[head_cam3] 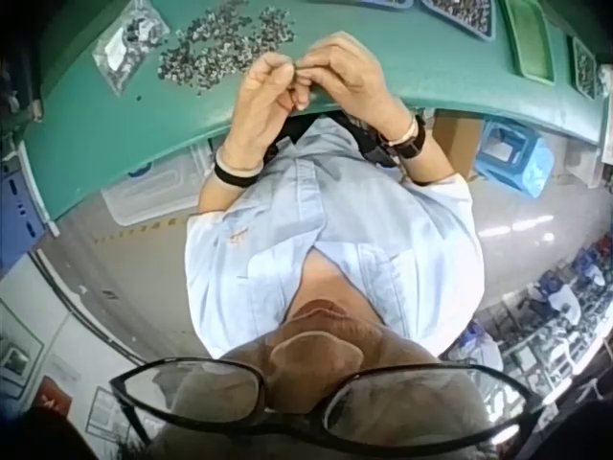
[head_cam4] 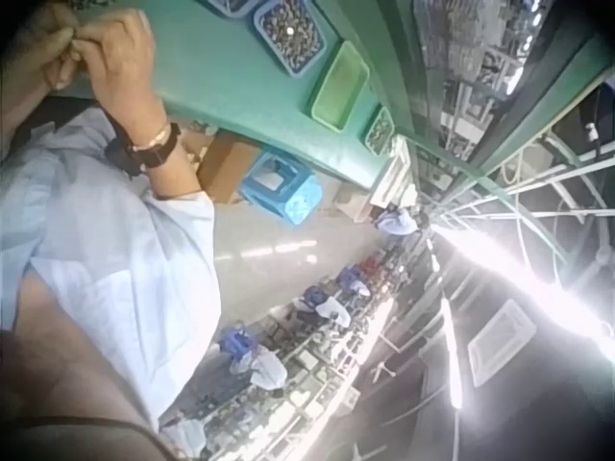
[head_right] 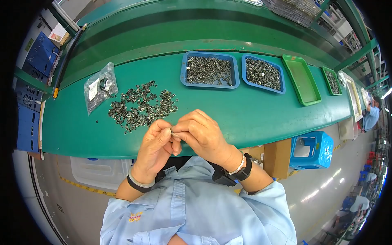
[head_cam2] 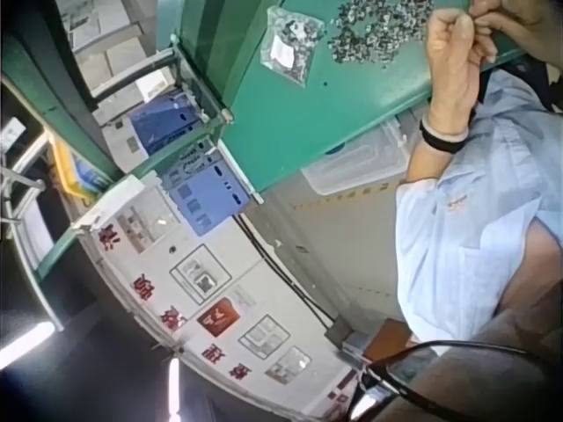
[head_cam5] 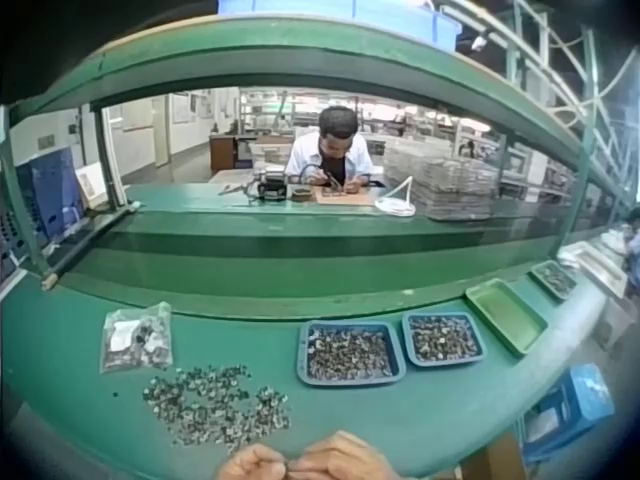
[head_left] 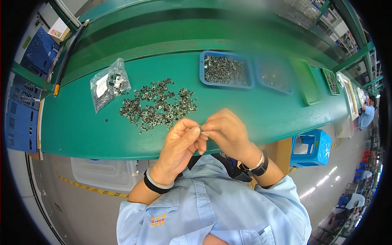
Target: The person picks up small metal components from a pile on the table, joins them together by hand, and places the assembled pieces into a blue tray.
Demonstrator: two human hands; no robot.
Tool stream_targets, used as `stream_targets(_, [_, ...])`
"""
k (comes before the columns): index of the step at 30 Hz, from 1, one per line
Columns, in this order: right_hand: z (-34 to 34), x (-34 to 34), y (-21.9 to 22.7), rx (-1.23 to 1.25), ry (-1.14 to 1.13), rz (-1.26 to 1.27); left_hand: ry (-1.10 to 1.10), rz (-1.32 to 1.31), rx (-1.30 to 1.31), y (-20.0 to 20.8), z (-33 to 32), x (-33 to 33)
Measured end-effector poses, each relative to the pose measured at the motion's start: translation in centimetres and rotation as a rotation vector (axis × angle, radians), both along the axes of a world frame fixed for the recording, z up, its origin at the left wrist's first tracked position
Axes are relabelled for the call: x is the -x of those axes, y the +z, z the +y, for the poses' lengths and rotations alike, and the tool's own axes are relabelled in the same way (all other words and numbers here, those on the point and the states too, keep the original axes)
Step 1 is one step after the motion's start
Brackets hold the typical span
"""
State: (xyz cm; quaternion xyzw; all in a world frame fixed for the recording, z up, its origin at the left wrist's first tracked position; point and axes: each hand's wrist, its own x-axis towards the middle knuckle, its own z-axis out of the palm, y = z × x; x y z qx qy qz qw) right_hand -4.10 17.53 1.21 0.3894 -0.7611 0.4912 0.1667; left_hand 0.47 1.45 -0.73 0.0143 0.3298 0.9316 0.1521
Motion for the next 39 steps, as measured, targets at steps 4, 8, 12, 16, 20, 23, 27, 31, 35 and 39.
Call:
stream_targets(4, [-0.1,-0.5,-0.6,0.075,0.031,-0.053,-0.016,0.028,-0.078,-0.3,0.1,-0.1])
stream_targets(8, [0.4,-0.4,-0.4,-0.037,0.001,0.024,-0.002,0.024,0.049,0.0,-0.2,-0.1])
stream_targets(12, [0.5,0.0,1.0,-0.187,-0.049,0.175,0.049,0.015,0.283,1.0,-0.3,-0.1])
stream_targets(16, [0.3,-0.1,0.5,-0.051,-0.031,0.083,0.068,0.015,0.242,1.9,-0.3,-0.2])
stream_targets(20, [-0.1,-0.9,0.0,0.145,0.031,-0.137,0.003,-0.039,-0.044,1.9,0.1,-0.5])
stream_targets(23, [-0.5,-1.1,-0.2,0.194,0.032,-0.152,-0.051,-0.082,-0.2,1.4,0.3,-0.6])
stream_targets(27, [-0.8,-1.0,-0.3,0.222,0.047,-0.164,-0.045,-0.08,-0.225,1.1,0.3,-0.5])
stream_targets(31, [-0.8,-0.8,-0.6,0.223,0.071,-0.138,-0.029,-0.056,-0.173,1.1,0.2,-0.6])
stream_targets(35, [-0.8,-0.7,-0.7,0.207,0.089,-0.12,-0.084,-0.081,-0.187,1.3,-0.4,-0.4])
stream_targets(39, [-0.9,-0.7,-1.0,0.196,0.08,-0.114,-0.067,-0.075,-0.092,1.4,-0.6,-0.3])
